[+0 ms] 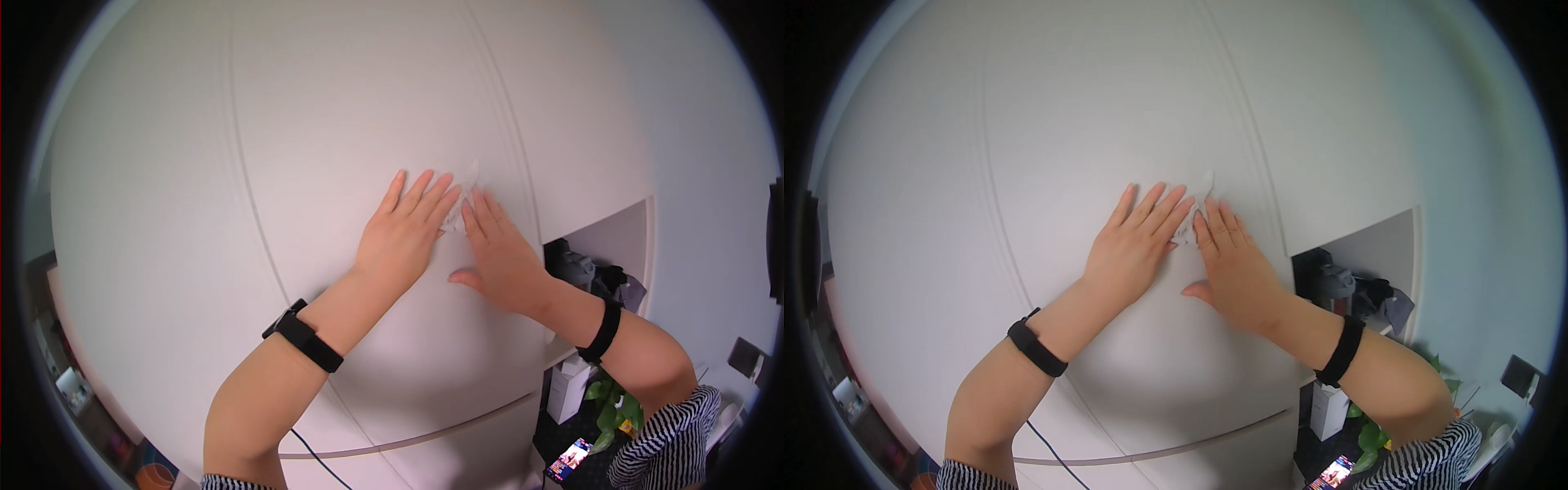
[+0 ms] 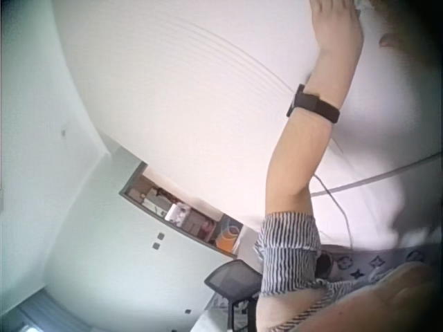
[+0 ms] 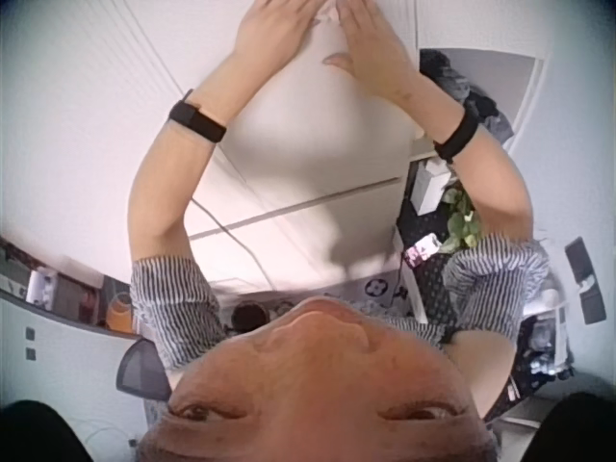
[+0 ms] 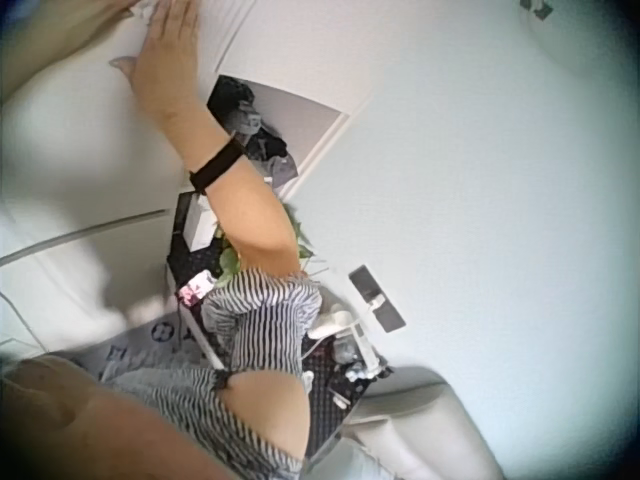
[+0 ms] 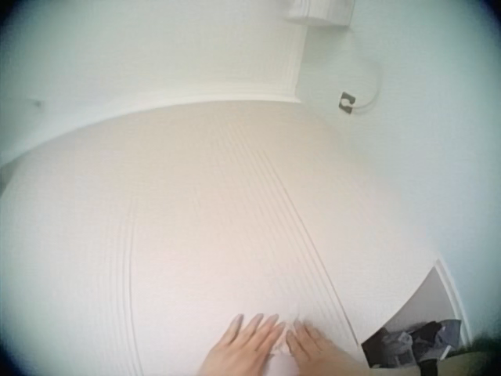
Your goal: Cleaning the surface of a wardrobe with a wet wipe.
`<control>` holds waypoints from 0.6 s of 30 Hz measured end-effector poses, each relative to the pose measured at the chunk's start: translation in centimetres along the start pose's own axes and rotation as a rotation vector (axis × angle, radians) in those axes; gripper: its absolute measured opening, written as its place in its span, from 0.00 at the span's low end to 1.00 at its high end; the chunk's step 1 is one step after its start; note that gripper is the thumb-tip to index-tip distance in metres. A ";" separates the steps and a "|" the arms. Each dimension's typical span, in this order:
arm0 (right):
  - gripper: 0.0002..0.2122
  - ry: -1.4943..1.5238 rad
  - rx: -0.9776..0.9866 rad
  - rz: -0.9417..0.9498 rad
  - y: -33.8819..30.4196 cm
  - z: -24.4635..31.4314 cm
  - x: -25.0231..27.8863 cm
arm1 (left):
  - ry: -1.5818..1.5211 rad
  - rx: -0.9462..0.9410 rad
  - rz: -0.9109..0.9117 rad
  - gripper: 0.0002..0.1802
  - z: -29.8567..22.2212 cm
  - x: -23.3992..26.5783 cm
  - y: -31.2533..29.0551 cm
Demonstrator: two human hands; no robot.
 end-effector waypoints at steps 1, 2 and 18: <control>0.46 -0.004 0.019 -0.032 0.3 -0.3 0.4 | 0.013 0.016 -0.005 0.33 0.1 0.2 0.3; 0.46 -0.002 0.037 -0.060 0.5 -0.2 0.8 | 0.034 0.033 0.013 0.33 0.1 0.4 0.4; 0.43 0.169 0.161 -0.206 5.2 1.0 -1.9 | 0.167 0.269 0.081 0.32 5.2 -0.7 -2.7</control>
Point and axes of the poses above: each hand's wrist, its own y-axis towards the middle knuckle, its own x-axis out of the back of the hand, z = x × y, the point moved 10 cm from there along y, towards the middle knuckle, and after that the axes turned 5 degrees about -z, right-handed, at the moved point
